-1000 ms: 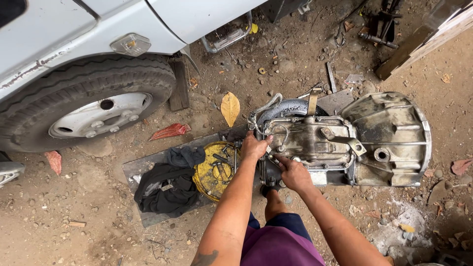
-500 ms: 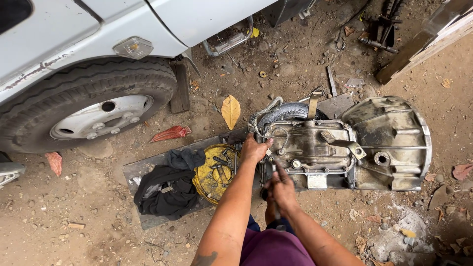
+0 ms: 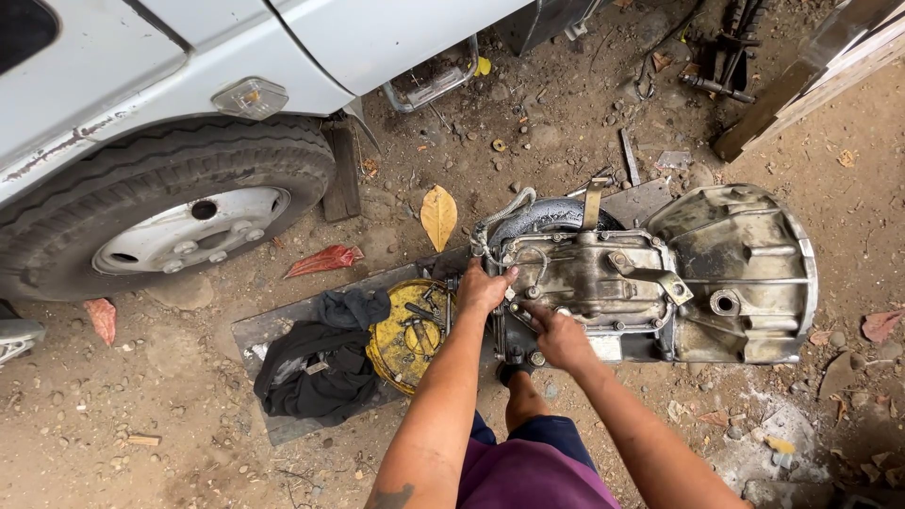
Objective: Disassembling a vehicle gearbox by removing bolts with a wrench
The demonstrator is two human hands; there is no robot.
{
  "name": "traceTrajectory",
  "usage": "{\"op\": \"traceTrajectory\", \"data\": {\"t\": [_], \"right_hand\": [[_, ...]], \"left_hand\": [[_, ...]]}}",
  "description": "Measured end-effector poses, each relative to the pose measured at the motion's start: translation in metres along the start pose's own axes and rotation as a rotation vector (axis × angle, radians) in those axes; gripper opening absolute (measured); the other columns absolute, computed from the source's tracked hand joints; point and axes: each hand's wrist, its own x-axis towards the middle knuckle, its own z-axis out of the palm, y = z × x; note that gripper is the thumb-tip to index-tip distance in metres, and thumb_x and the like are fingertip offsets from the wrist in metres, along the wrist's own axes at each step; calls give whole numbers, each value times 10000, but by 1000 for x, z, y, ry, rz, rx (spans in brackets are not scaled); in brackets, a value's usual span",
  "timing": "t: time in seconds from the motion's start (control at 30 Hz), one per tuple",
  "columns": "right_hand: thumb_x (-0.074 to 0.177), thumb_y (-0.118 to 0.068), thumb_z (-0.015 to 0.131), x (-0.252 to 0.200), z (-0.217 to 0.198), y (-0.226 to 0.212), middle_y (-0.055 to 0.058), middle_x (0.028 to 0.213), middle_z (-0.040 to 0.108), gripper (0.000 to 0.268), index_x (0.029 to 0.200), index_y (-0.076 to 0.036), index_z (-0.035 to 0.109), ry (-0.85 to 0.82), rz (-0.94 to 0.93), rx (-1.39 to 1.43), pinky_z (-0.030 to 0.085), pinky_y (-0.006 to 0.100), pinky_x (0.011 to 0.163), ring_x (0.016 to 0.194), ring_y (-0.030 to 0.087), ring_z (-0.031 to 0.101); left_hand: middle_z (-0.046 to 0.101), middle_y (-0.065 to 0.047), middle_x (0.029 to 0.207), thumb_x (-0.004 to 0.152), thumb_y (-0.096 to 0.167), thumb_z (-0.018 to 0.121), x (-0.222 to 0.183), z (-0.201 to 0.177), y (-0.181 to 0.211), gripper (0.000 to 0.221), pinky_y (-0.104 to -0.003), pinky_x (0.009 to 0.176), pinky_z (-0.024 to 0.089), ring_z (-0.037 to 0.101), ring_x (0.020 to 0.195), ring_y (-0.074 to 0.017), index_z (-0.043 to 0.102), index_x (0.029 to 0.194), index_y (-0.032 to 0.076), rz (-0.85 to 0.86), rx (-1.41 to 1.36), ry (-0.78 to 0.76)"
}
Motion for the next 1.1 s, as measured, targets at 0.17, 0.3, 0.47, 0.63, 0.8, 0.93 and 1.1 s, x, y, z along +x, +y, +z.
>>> {"op": "traceTrajectory", "data": {"t": [0.17,0.3,0.47,0.63,0.8,0.93,1.1], "right_hand": [[1075,-173,405,-52,34,-54,88,681,642,523,1596,-214,383,42,196,928,497,280,457,534,198,593],[1085,-131,390,-59,55,-60,84,614,527,497,1580,-109,368,186,112,1201,404,205,357,465,138,509],[1031,-204,562,-64,44,14,79,595,661,364,1376,-180,678,182,25,834,504,296,506,553,168,619],[1021,-327,610,-87,1,124,117,598,671,364,1262,-89,742,327,87,622,526,380,595,585,210,635],[1095,-391,517,-48,-50,231,251,894,766,376,1155,-98,745,395,220,432,544,536,801,896,444,741],[1029,-586,486,-21,-87,229,176,1010,783,465,1127,-207,737,370,292,185,519,580,913,1102,455,692],[1025,-520,436,-10,-123,219,205,1060,769,417,1132,-205,688,242,271,-16,535,546,988,1117,454,687]], "left_hand": [[667,-202,1337,814,556,734,0,-1,-1,800,-468,1118,470,582,1336,-354,532,1412,65,-8,-1,5],[685,-155,1329,793,582,750,18,11,-10,787,-457,1114,470,591,1330,-326,551,1394,114,-18,8,18],[687,-166,1326,783,590,754,23,15,-13,777,-461,1114,474,593,1327,-329,574,1377,122,-7,34,29],[676,-193,1340,784,584,758,29,16,-19,788,-477,1127,462,580,1339,-343,582,1380,100,12,50,33],[691,-188,1311,749,630,788,33,21,-24,857,-505,1113,463,584,1327,-362,582,1405,118,-23,39,64],[697,-164,1308,753,611,800,33,24,-26,820,-486,1104,476,592,1320,-330,598,1391,137,-26,48,91],[654,-253,1342,770,598,813,22,23,-17,931,-541,1110,447,553,1348,-409,533,1478,63,-47,3,130]]}}
